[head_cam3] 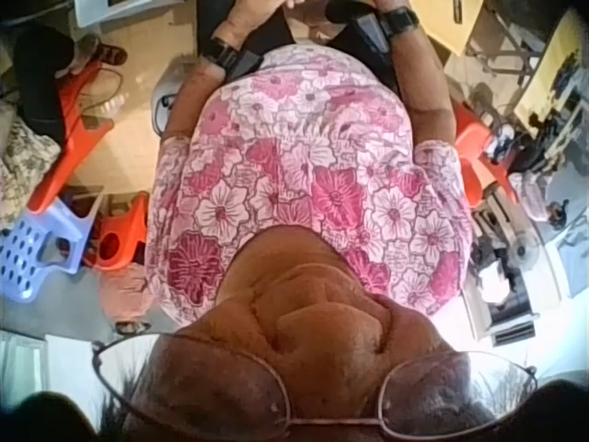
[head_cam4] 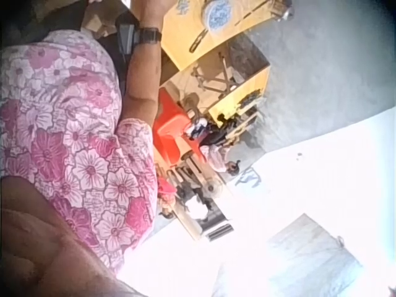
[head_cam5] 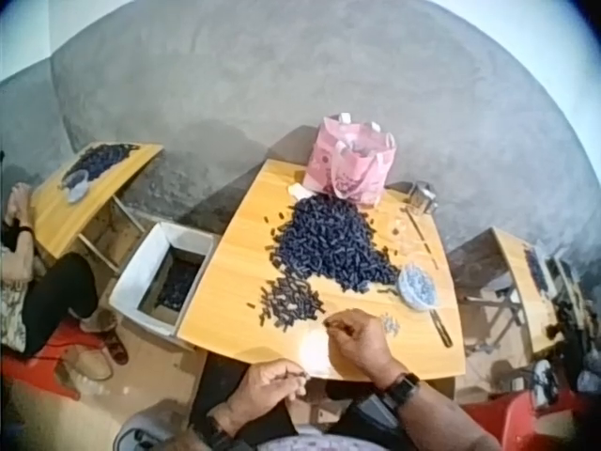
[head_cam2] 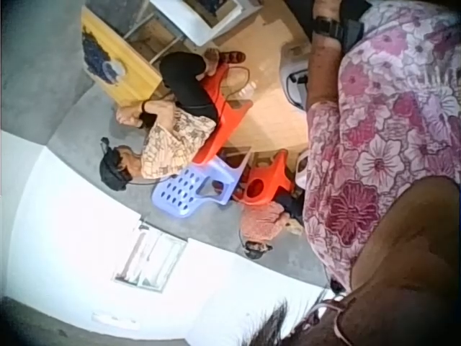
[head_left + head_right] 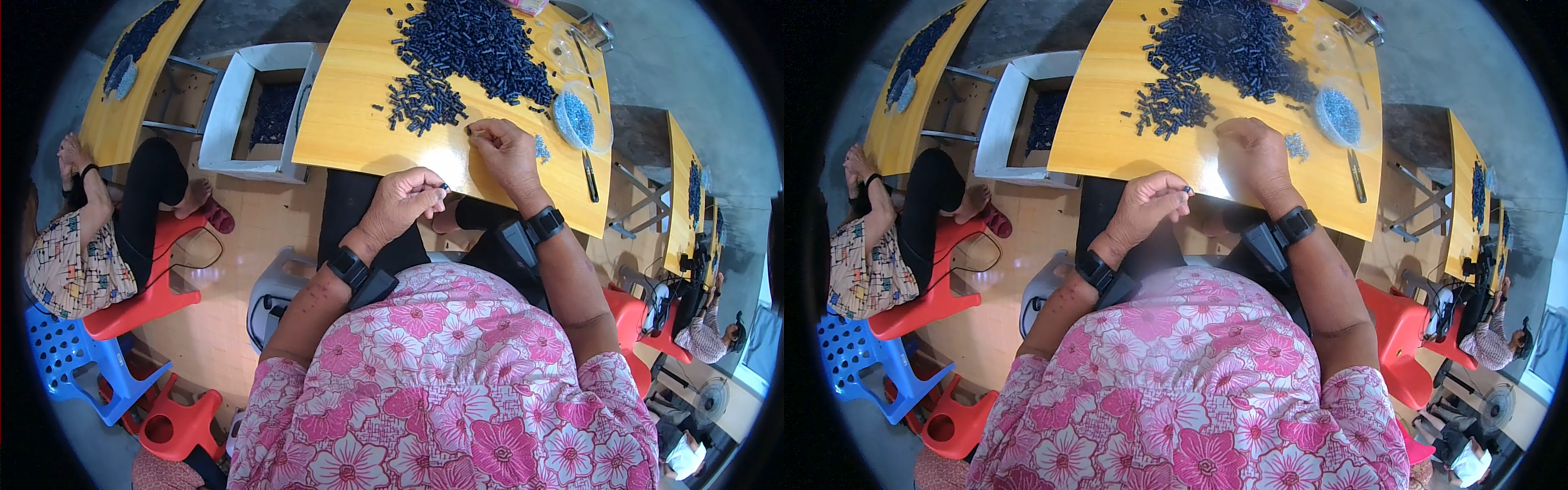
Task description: The person is sitting at a table and assembling small blue plastic parts by hand.
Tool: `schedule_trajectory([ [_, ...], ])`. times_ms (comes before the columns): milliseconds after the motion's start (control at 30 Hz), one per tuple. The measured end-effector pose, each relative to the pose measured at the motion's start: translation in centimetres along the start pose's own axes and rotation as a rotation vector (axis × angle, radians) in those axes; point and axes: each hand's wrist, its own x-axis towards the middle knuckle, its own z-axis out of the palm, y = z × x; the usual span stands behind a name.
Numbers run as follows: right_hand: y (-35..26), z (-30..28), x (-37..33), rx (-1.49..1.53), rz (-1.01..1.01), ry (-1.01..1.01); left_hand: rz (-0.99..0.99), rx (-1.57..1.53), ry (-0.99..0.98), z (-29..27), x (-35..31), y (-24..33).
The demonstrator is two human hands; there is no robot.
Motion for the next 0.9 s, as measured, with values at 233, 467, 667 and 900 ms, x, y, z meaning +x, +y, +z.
schedule_trajectory([
  [233, 0.8, 0.1, -0.6, -0.056, 0.053, 0.055, 0.009, 0.005, 0.015, 0.2, -0.1, 0.1],
  [467, -0.1, 0.8, -0.1, -0.314, -0.048, 0.142, -0.018, 0.012, -0.001, -0.1, -0.1, -0.1],
  [667, -0.8, 0.4, -0.1, -0.319, -0.026, 0.112, -0.007, 0.005, 0.001, 0.1, -0.2, 0.1],
  [900, -0.4, 0.6, 0.0, -0.278, -0.019, 0.110, 0.007, 0.013, 0.007, -0.1, 0.0, -0.3],
])
